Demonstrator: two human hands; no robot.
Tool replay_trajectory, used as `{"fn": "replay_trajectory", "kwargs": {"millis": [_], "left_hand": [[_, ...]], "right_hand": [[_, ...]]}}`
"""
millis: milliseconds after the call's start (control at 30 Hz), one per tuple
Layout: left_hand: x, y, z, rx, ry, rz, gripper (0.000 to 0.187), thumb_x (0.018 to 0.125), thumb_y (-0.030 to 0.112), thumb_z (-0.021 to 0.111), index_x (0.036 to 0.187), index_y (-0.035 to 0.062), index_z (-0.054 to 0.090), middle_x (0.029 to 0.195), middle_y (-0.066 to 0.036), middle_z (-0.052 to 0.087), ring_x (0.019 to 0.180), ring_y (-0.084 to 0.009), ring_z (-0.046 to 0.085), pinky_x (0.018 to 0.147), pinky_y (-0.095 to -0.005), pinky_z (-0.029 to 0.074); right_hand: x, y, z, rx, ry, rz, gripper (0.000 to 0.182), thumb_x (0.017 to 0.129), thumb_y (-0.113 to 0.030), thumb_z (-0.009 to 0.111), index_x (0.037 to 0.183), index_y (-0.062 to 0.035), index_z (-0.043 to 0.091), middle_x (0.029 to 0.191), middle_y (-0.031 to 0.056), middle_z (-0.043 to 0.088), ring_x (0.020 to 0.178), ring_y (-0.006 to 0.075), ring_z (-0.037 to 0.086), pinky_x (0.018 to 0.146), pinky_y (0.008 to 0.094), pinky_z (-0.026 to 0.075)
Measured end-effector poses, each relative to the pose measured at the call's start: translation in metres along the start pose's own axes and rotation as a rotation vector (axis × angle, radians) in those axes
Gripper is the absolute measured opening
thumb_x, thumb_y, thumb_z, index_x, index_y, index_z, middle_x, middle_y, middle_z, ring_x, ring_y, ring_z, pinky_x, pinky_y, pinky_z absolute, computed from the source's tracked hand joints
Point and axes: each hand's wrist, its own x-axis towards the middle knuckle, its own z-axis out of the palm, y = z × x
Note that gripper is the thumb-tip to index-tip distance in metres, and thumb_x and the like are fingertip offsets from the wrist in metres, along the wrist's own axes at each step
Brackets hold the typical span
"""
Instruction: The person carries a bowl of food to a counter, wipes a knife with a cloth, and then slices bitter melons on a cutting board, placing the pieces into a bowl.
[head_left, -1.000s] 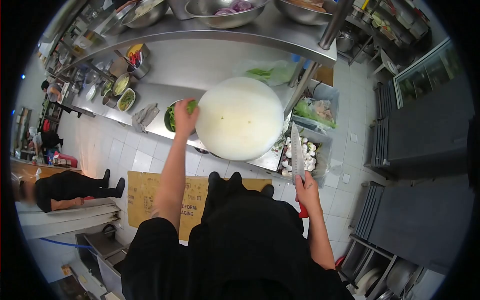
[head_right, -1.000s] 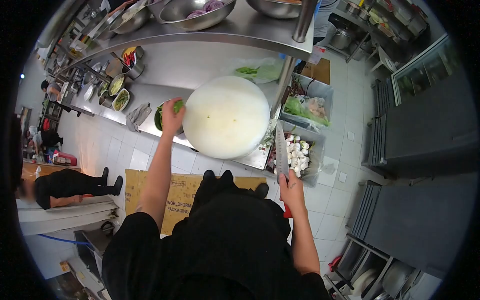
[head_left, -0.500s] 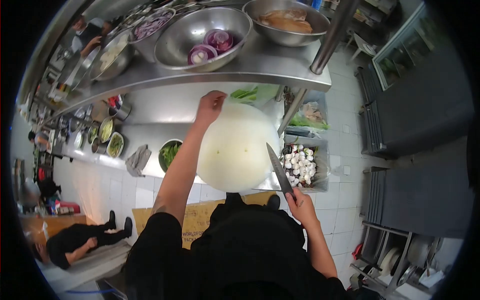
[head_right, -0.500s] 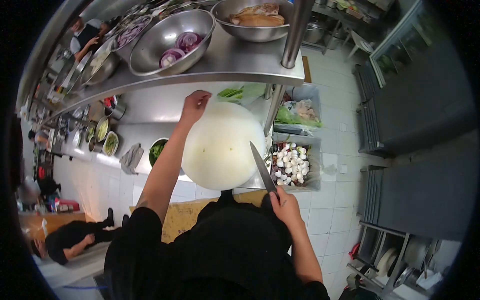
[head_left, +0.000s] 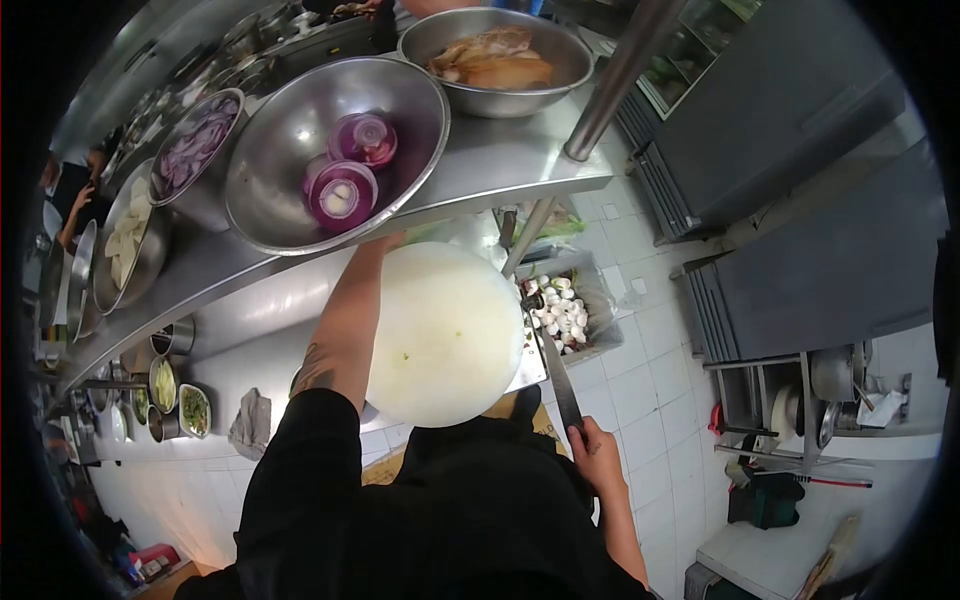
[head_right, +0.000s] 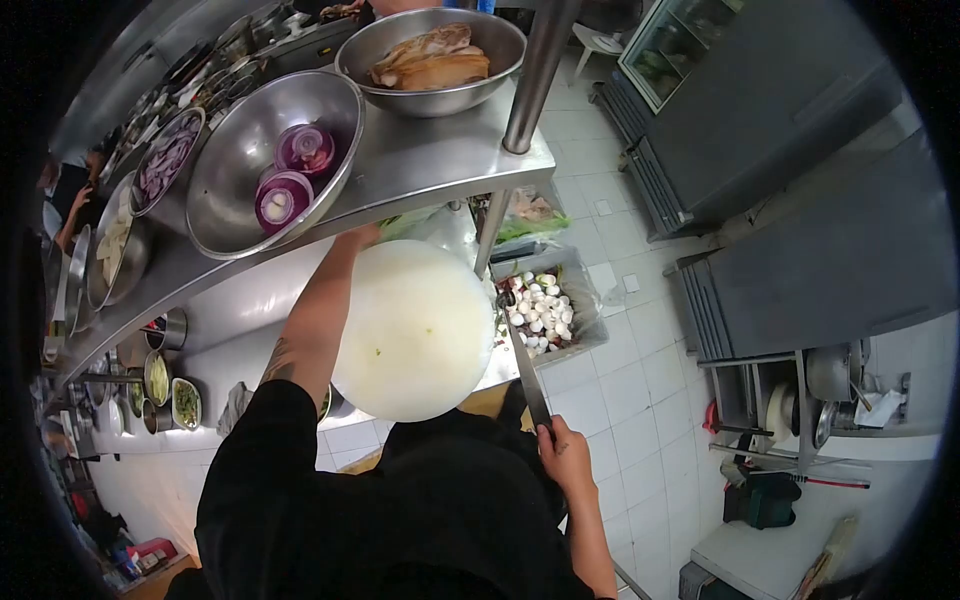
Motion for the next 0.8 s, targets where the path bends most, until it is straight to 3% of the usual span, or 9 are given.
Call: {"fn": "replay_trajectory", "kwargs": {"millis": [200, 333, 433, 467, 500, 567, 600, 700, 800], "left_hand": [[0.007, -0.02, -0.014, 0.029, 0.188, 0.094, 0.031, 0.098, 0.015, 0.067, 0.123, 0.0003, 0.075, 0.107, -0.017, 0.08, 0.103, -0.0354, 0.074, 0.096, -0.0483, 0.056], [0.024, -0.037, -0.016, 0.125, 0.564, 0.297, 0.033, 0.097, 0.015, 0.067, 0.126, -0.0003, 0.075, 0.109, -0.017, 0.081, 0.103, -0.034, 0.074, 0.095, -0.047, 0.056], [0.031, -0.057, -0.031, 0.066, 0.687, 0.362, 0.036, 0.097, 0.015, 0.068, 0.128, -0.0007, 0.074, 0.11, -0.017, 0.081, 0.104, -0.0329, 0.075, 0.094, -0.0461, 0.057], [0.02, -0.053, -0.062, -0.037, 0.589, 0.304, 0.036, 0.096, 0.015, 0.068, 0.128, -0.0009, 0.074, 0.11, -0.017, 0.081, 0.104, -0.0326, 0.075, 0.094, -0.0458, 0.057], [-0.004, -0.047, -0.093, -0.349, 0.301, 0.146, 0.039, 0.097, 0.017, 0.069, 0.132, -0.0003, 0.073, 0.108, -0.016, 0.08, 0.1, -0.0288, 0.074, 0.09, -0.0425, 0.057], [-0.056, -0.011, -0.198, -0.887, -0.121, -0.426, 0.045, 0.098, 0.02, 0.071, 0.139, 0.0007, 0.07, 0.104, -0.014, 0.08, 0.093, -0.0214, 0.073, 0.083, -0.036, 0.059], [-0.088, -0.009, -0.21, -0.997, -0.116, -0.565, 0.051, 0.099, 0.022, 0.074, 0.146, 0.0023, 0.067, 0.098, -0.012, 0.078, 0.084, -0.0146, 0.07, 0.074, -0.0283, 0.056], [-0.173, 0.008, -0.235, -1.236, -0.091, -0.648, 0.05, 0.101, 0.025, 0.073, 0.146, 0.0034, 0.068, 0.101, -0.012, 0.08, 0.087, -0.0192, 0.072, 0.078, -0.031, 0.058], [-0.243, 0.025, -0.22, -0.764, -0.053, -0.727, 0.056, 0.105, 0.029, 0.075, 0.154, 0.0049, 0.062, 0.119, -0.012, 0.077, 0.108, -0.0176, 0.072, 0.098, -0.0294, 0.056]], "right_hand": [[0.0, -0.005, -0.012, -0.09, 0.01, -0.022, 0.023, 0.105, -0.022, 0.069, 0.099, -0.0023, 0.059, 0.074, 0.0267, 0.068, 0.075, 0.0521, 0.068, 0.065, 0.0574, 0.051], [0.013, -0.002, -0.018, -0.029, 0.0, -0.076, 0.026, 0.108, -0.021, 0.068, 0.097, 0.0003, 0.057, 0.072, 0.0244, 0.065, 0.069, 0.0489, 0.066, 0.06, 0.0513, 0.048], [0.028, 0.005, -0.021, -0.001, -0.021, -0.159, 0.026, 0.107, -0.022, 0.068, 0.097, -0.0002, 0.058, 0.072, 0.0241, 0.066, 0.068, 0.0488, 0.066, 0.06, 0.0512, 0.048], [0.036, 0.009, -0.021, -0.012, -0.042, -0.195, 0.026, 0.107, -0.022, 0.068, 0.098, -0.0005, 0.058, 0.072, 0.0242, 0.066, 0.068, 0.0488, 0.066, 0.06, 0.0513, 0.048], [0.044, 0.015, -0.022, -0.024, -0.065, -0.233, 0.026, 0.107, -0.023, 0.068, 0.098, -0.0007, 0.058, 0.072, 0.0242, 0.066, 0.068, 0.0489, 0.066, 0.06, 0.0514, 0.048], [0.06, 0.026, -0.029, -0.036, -0.111, -0.313, 0.026, 0.107, -0.024, 0.068, 0.098, -0.0013, 0.059, 0.072, 0.0242, 0.067, 0.069, 0.049, 0.066, 0.06, 0.0518, 0.048], [0.069, 0.03, -0.033, -0.033, -0.133, -0.351, 0.026, 0.107, -0.024, 0.068, 0.098, -0.0015, 0.059, 0.072, 0.0243, 0.067, 0.069, 0.049, 0.066, 0.06, 0.0521, 0.048], [0.091, 0.038, -0.047, -0.042, -0.233, -0.417, 0.026, 0.107, -0.025, 0.068, 0.099, -0.0018, 0.06, 0.073, 0.0243, 0.068, 0.069, 0.0489, 0.068, 0.061, 0.0528, 0.049], [0.116, 0.055, -0.053, -0.107, -0.31, -0.515, 0.026, 0.107, -0.027, 0.068, 0.103, -0.002, 0.062, 0.075, 0.0241, 0.071, 0.073, 0.0489, 0.071, 0.063, 0.0527, 0.052]]}}
